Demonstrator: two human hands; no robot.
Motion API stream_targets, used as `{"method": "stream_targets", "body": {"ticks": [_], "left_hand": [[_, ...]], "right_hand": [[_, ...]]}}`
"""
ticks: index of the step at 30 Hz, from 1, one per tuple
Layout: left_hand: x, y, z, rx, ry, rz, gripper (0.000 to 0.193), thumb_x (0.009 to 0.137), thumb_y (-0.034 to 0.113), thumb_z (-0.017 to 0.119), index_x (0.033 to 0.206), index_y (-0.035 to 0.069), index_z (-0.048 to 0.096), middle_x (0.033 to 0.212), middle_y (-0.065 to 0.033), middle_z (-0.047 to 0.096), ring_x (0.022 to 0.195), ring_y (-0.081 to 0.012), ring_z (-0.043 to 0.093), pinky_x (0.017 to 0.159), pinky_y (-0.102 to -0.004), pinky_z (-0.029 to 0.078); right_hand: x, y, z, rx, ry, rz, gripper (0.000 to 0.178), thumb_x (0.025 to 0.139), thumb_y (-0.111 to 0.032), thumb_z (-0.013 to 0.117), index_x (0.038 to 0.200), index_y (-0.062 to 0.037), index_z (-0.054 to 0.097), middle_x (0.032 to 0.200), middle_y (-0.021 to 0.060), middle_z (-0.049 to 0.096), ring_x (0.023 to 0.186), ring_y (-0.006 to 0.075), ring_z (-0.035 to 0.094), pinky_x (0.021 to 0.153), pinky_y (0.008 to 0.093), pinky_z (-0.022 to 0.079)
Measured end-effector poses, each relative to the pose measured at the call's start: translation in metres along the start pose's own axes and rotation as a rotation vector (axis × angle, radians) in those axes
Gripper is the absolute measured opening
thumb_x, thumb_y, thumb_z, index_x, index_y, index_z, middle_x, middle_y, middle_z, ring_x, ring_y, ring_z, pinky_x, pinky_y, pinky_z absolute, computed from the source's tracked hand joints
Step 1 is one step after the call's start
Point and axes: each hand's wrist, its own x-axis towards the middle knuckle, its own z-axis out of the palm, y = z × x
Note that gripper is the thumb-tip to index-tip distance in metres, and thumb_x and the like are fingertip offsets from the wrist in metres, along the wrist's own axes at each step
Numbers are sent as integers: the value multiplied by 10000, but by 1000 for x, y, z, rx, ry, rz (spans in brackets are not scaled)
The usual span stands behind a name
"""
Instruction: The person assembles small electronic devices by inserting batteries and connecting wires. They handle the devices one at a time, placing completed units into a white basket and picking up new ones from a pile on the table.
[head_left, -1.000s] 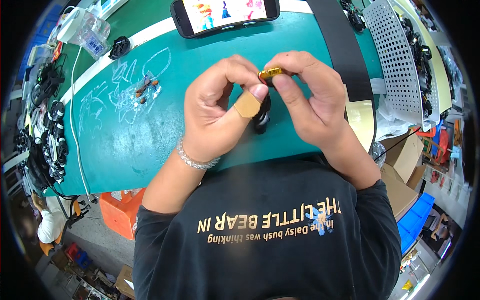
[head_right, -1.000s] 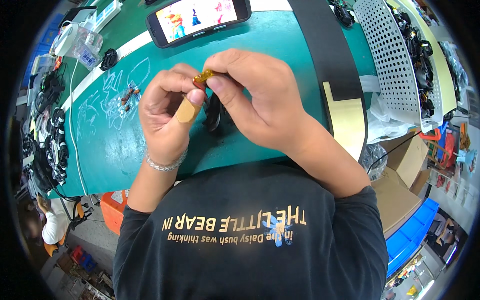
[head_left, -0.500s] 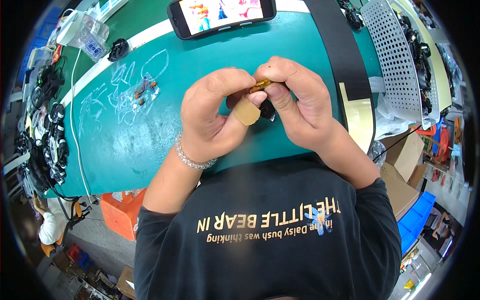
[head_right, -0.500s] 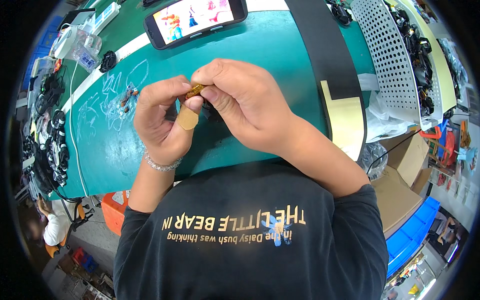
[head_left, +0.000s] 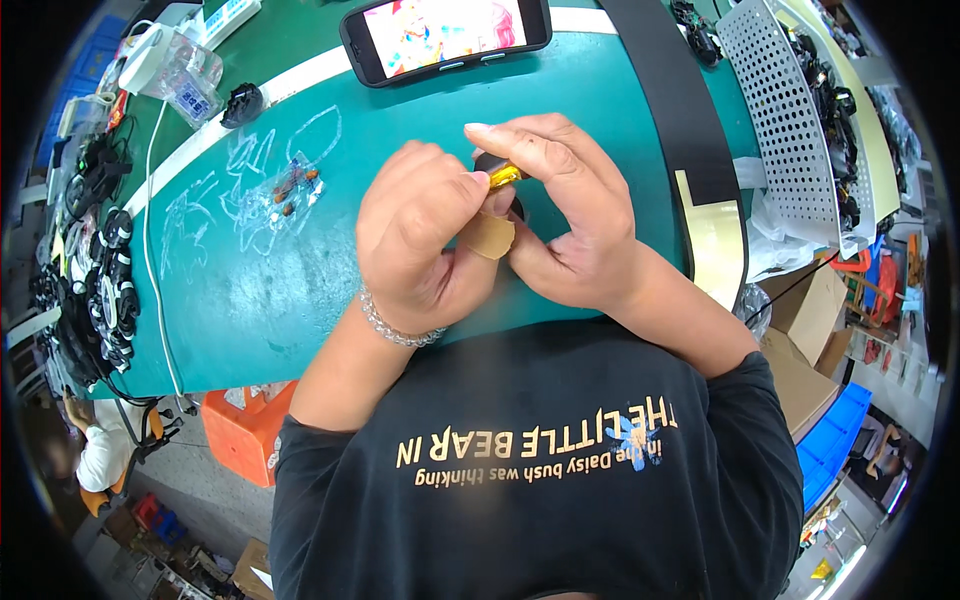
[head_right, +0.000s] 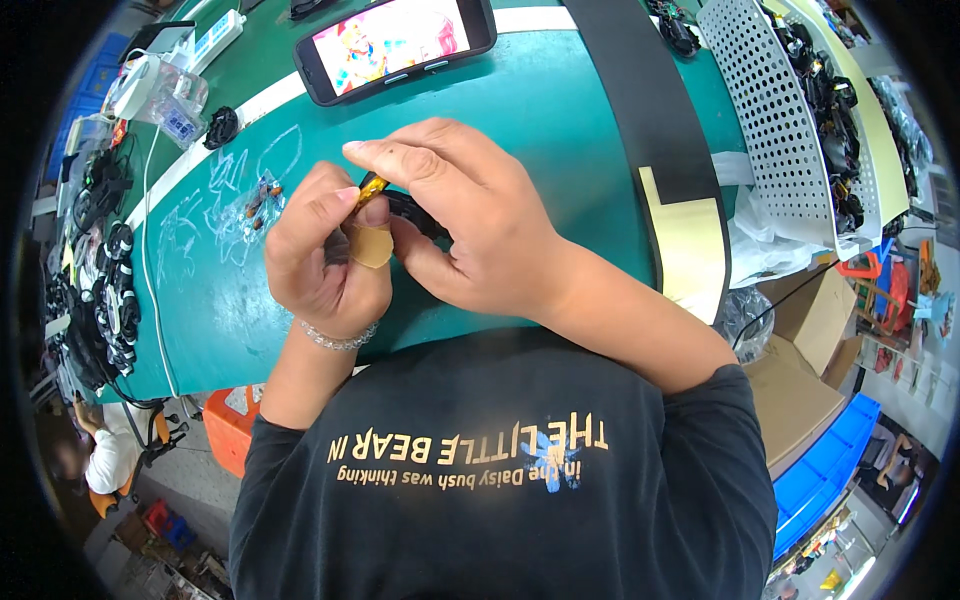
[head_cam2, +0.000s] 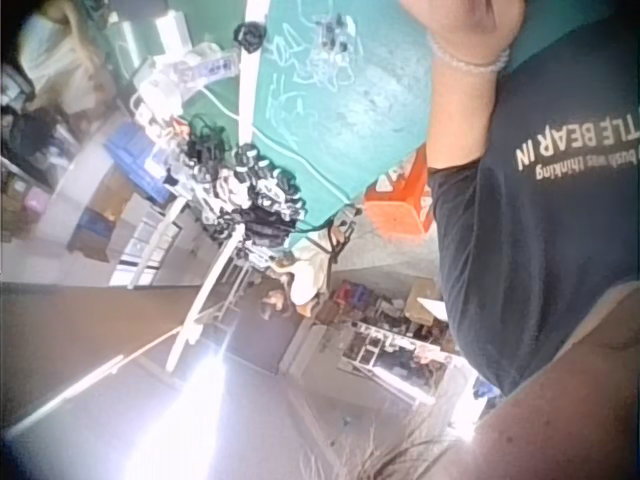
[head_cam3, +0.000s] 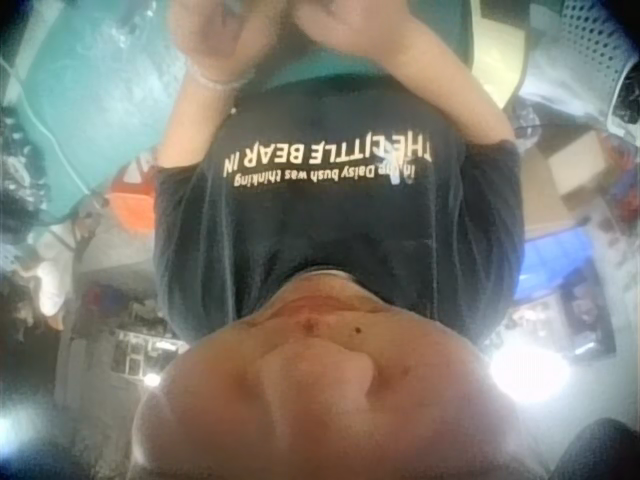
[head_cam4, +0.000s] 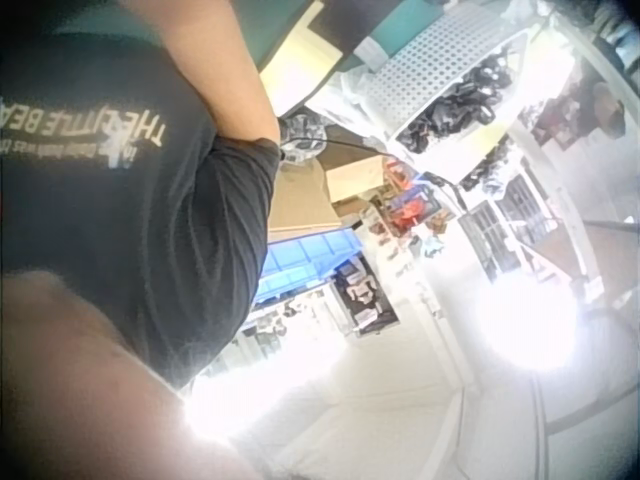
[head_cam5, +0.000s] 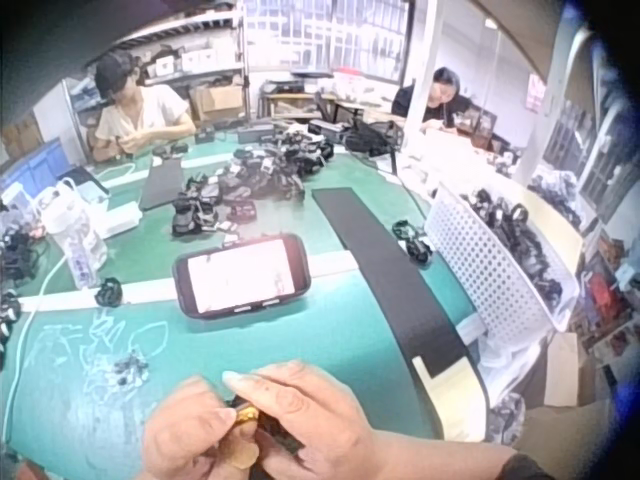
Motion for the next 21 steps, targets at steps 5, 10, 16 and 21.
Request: {"method": "stream_targets", "body": {"ticks": [5,10,16,21], "left_hand": [[3,3,-5,91,-69,18,324,631,-85,666,901,30,528,642,-68,499,489,-212,435,463,-312,313],[5,4,-2,83,-79,-12,312,622,-84,664,878,28,525,629,-69,491,491,-215,434,460,-310,315],[4,3,-3,-57,-101,-105,246,685,-85,634,879,16,524,648,-71,499,505,-195,448,482,-301,366],[5,-5,-7,-211,-18,-354,167,797,13,581,951,5,519,765,-45,523,666,-134,489,610,-263,409]], "right_hand": [[0,5,2,-90,8,-68,425,616,52,637,1035,3,583,890,118,610,774,270,591,634,319,496],[-2,10,4,-108,26,-101,364,644,68,615,1001,3,581,850,114,610,755,273,589,612,326,491],[0,10,-2,-94,-19,-105,208,708,33,616,906,0,561,790,108,585,676,266,554,566,325,457],[4,6,-14,10,-32,22,89,839,-50,562,908,3,552,762,87,570,642,203,534,573,279,437]]}}
